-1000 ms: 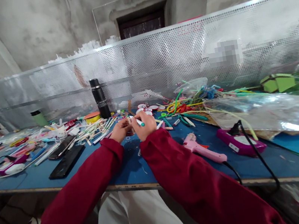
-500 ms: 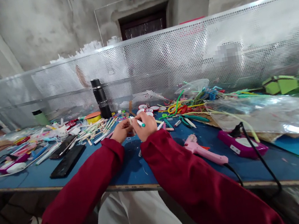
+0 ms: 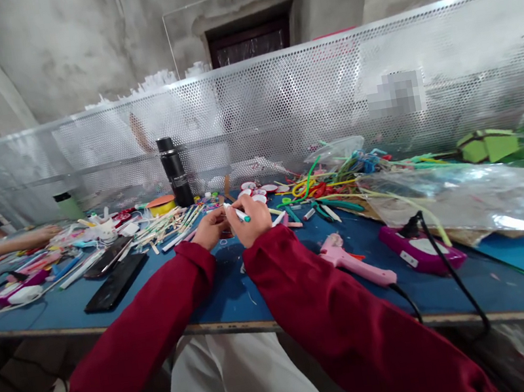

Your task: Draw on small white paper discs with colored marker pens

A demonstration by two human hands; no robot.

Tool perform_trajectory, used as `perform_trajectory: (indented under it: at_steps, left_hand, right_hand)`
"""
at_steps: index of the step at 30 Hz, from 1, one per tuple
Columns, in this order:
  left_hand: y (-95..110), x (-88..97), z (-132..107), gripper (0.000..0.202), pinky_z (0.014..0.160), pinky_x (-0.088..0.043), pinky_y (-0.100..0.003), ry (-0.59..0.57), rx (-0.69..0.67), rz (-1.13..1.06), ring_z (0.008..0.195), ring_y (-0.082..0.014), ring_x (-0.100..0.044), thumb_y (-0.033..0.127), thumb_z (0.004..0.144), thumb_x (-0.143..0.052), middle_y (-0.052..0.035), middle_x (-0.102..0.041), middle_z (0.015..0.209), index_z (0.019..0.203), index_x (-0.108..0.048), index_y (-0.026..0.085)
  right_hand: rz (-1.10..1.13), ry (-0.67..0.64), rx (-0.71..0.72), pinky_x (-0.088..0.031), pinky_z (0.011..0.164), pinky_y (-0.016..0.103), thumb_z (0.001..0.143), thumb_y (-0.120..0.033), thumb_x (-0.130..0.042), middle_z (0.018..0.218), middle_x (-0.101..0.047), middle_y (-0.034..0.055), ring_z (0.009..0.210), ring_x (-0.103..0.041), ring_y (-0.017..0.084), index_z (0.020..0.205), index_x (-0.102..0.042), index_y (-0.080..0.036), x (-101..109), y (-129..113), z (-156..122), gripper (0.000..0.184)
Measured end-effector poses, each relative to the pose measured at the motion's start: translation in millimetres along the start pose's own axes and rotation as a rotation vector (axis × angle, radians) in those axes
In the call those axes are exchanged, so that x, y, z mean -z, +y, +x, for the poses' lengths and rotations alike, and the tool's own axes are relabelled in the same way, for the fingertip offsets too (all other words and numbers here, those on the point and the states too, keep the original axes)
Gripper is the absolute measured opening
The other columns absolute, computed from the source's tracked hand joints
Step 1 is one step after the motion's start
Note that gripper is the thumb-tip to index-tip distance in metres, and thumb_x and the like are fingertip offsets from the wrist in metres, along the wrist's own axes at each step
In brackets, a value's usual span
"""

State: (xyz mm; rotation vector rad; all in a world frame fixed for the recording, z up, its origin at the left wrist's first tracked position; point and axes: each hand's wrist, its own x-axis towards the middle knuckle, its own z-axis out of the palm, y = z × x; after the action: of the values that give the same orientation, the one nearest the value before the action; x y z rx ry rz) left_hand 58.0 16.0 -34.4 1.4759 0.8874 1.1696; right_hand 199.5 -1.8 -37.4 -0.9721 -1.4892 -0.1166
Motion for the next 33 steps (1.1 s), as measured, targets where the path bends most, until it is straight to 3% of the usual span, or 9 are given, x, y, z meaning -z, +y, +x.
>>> perform_trajectory:
  at_steps: [6, 33]
  left_hand:
    - [2.1, -2.0, -0.7, 0.028, 0.059, -0.052, -0.025, 0.020, 0.027, -0.010, 0.057, -0.0123, -0.062, 0.019, 0.074, -0.078, 0.0021, -0.065, 0.069, 0.099, -0.065, 0.017]
    - [-2.4, 0.2, 3.1, 0.023, 0.057, -0.051, -0.024, -0.018, -0.012, 0.021, 0.058, -0.0133, -0.062, 0.018, 0.076, -0.076, -0.0003, -0.068, 0.070, 0.096, -0.065, 0.017]
  right_hand:
    - [-0.001, 0.009, 0.000, -0.041, 0.064, 0.031, 0.089, -0.037, -0.059, 0.070, -0.068, 0.0023, 0.067, -0.060, 0.019, 0.078, -0.059, -0.024, 2.3, 1.1, 0.9, 0.017]
    - [0.003, 0.006, -0.007, -0.045, 0.067, 0.032, 0.090, -0.039, -0.059, 0.071, -0.070, 0.0029, 0.071, -0.064, 0.021, 0.077, -0.060, -0.025, -0.2, -1.3, -2.3, 0.019]
